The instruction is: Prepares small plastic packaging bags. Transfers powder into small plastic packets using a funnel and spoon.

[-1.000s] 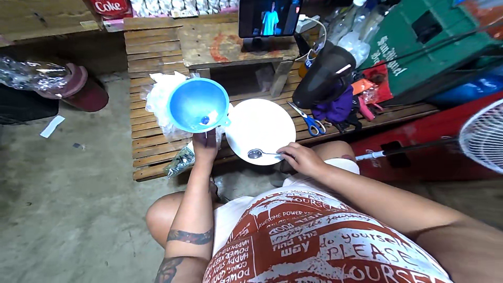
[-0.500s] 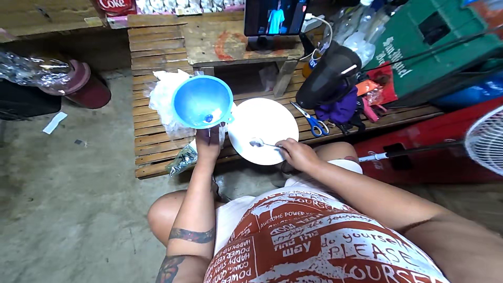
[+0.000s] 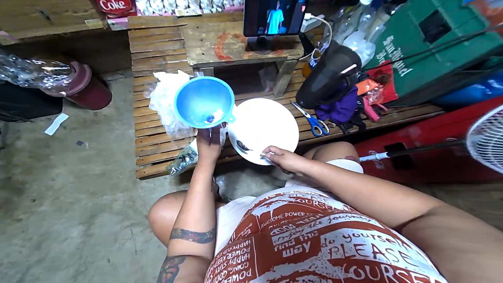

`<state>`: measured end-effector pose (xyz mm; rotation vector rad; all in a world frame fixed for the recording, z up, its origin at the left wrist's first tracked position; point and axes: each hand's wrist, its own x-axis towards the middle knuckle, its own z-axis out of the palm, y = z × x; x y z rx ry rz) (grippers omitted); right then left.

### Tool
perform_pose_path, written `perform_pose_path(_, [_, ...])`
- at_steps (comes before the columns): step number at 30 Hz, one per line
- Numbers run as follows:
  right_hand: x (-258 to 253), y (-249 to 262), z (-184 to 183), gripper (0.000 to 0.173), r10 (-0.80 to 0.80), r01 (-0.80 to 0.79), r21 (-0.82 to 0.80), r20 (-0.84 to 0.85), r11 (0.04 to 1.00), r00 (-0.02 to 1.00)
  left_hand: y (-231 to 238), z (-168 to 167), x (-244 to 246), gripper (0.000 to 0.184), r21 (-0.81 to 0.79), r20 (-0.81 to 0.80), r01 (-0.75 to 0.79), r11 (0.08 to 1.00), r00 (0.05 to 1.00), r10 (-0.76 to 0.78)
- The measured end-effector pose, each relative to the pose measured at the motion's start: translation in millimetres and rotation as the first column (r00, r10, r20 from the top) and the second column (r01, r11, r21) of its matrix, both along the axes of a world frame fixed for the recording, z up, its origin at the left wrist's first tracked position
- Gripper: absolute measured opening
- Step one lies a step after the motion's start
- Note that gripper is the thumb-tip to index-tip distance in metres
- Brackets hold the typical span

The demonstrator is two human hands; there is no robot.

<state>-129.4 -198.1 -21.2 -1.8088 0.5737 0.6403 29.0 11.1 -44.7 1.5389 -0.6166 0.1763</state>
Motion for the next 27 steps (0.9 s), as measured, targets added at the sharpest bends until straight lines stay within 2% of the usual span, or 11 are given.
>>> perform_pose_path(4, [2.2, 1.2, -1.7, 0.031, -0.015, 0.02, 0.044, -0.105, 0.999, 0.994, 0.7, 1.7, 0.3, 0.028, -0.005, -0.004, 0.007, 1.0, 1.0, -0.007])
perform_pose_path(9, [1.5, -16.2, -8.7, 0.03, -0.148, 0.149, 0.0, -0.073, 0.989, 0.986, 0.4, 5.6, -2.0, 0.029, -0.004, -0.039, 0.003, 1.0, 0.999, -0.004])
perform_pose_path(16, [13.8, 7.5, -3.9, 0.031, -0.147, 0.159, 0.107, -0.109, 0.982, 0.983, -2.1, 2.0, -1.0, 0.029, 0.003, -0.032, 0.028, 1.0, 0.999, -0.028])
perform_pose_path(22, [6.3, -5.6, -9.1, 0.03, -0.283, 0.294, 0.082, -0.117, 0.952, 0.952, 1.8, -0.2, 0.5, 0.03, 0.003, -0.02, 0.015, 1.0, 1.0, -0.015])
perform_pose_path(27, [12.4, 16.3, -1.8, 0.03, -0.228, 0.25, 0.218, -0.122, 0.943, 0.966, -1.0, 4.5, -0.9, 0.031, 0.02, -0.038, -0.007, 1.0, 0.999, 0.008])
